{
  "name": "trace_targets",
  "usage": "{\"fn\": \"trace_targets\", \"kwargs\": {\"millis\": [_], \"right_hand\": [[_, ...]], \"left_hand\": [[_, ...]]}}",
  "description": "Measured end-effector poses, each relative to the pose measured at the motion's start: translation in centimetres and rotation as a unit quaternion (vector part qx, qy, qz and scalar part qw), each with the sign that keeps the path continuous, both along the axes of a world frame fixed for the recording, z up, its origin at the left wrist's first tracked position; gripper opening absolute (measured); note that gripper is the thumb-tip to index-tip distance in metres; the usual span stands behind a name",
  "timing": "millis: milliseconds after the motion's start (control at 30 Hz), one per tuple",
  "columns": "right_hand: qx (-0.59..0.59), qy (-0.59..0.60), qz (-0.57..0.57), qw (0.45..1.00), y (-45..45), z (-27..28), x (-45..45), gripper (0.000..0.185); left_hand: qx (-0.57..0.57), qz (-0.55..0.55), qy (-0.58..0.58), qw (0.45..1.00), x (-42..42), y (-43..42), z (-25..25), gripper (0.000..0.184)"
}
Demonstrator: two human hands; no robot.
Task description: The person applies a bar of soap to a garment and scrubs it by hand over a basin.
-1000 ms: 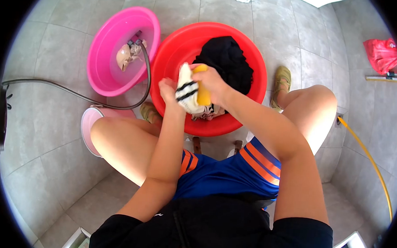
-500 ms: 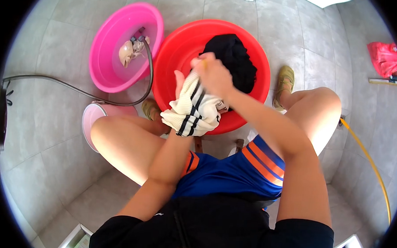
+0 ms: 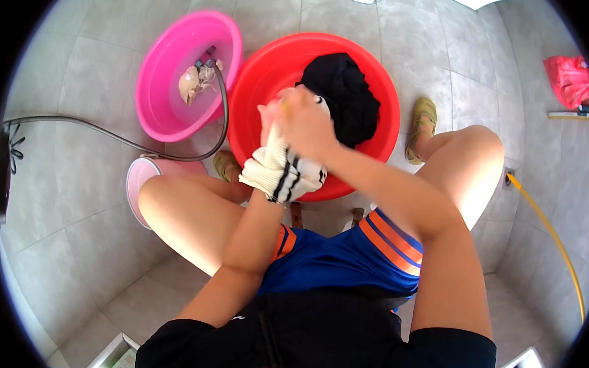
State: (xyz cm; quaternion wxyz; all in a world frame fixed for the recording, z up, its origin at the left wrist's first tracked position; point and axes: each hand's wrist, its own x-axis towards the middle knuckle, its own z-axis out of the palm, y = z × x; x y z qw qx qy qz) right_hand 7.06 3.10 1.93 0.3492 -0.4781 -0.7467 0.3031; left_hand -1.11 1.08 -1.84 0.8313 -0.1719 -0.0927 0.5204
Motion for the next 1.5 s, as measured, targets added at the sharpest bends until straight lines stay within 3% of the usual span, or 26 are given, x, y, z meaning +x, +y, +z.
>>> {"fn": "trace_targets", "kwargs": {"millis": [67,133,200,233,300,367,467,567,600,700,767,833,933,1033,1067,1167,1200,1267,1367,1500], "right_hand": [[0.091,-0.053,0.027,0.994,-3.3,1.6,-0.9,0.030],[0.141,-0.078,0.034,0.986,-3.6,1.5,-1.0,0.030],[0.187,-0.104,0.035,0.976,0.0,0.4,-0.1,0.032],[0.136,-0.010,0.002,0.991,2.5,-2.5,0.4,0.034],[-0.130,0.011,-0.188,0.973,4.7,-2.6,1.3,0.044],[-0.229,0.139,-0.186,0.945,6.2,-3.1,2.4,0.052],[-0.438,0.240,-0.138,0.856,4.8,-1.1,2.7,0.046],[-0.566,0.331,-0.048,0.753,4.0,-1.8,2.4,0.028],[-0.546,0.313,-0.033,0.776,3.5,-2.0,2.1,0.024],[-0.517,0.313,-0.011,0.797,1.2,-2.2,1.0,0.016],[-0.446,0.256,-0.018,0.858,0.8,-2.0,0.6,0.018],[-0.384,0.282,-0.017,0.879,0.3,-1.9,0.0,0.019],[-0.297,0.295,0.027,0.908,-1.7,-0.5,-0.5,0.018],[-0.225,0.289,0.129,0.921,-4.1,-0.7,-0.8,0.018],[-0.252,0.231,0.174,0.924,-4.5,-0.4,-0.1,0.019],[-0.082,-0.030,0.319,0.944,-5.5,0.6,0.1,0.019],[-0.086,-0.047,0.331,0.939,-5.5,1.3,0.2,0.020],[-0.091,-0.077,0.356,0.927,-5.3,2.6,0.2,0.023],[0.075,-0.013,0.234,0.969,-5.3,2.5,-0.1,0.028],[0.248,-0.088,0.073,0.962,-1.3,1.5,0.6,0.025]], "left_hand": [[0.075,-0.020,-0.229,0.970,-0.8,0.4,-2.3,0.065],[0.077,0.043,0.013,0.996,-1.0,0.4,-3.4,0.067],[0.076,0.098,0.254,0.959,-1.0,0.5,-3.4,0.068],[0.021,0.074,0.375,0.924,-0.5,-0.2,-0.5,0.079],[0.001,0.003,0.271,0.962,-0.5,-0.8,3.4,0.089],[-0.040,-0.005,0.318,0.947,-1.1,-0.5,4.3,0.095],[-0.040,0.019,0.369,0.929,-1.9,0.4,2.8,0.096],[-0.082,0.055,0.414,0.905,-1.2,0.8,-0.2,0.078],[-0.181,0.088,0.434,0.878,-1.0,1.2,-1.2,0.067],[-0.196,0.075,0.401,0.892,-1.4,0.2,-3.0,0.054],[-0.244,0.069,0.368,0.895,-1.6,0.2,-2.3,0.048],[-0.234,0.075,0.405,0.881,-2.1,0.0,-2.8,0.045],[-0.068,0.041,0.436,0.897,-4.1,-1.2,-12.1,0.048],[-0.100,0.020,0.374,0.922,-2.5,-1.7,-8.2,0.052],[-0.109,0.016,0.350,0.930,-2.0,-1.8,-6.2,0.054],[-0.067,0.005,0.286,0.956,-0.5,-2.4,-1.1,0.059],[0.003,0.007,0.258,0.966,0.1,-2.3,0.0,0.069],[0.027,0.022,0.273,0.961,1.3,-2.4,2.0,0.068],[0.054,0.037,0.292,0.954,1.9,-1.5,2.0,0.068],[0.067,0.059,0.323,0.942,1.7,-0.5,0.3,0.068]]}}
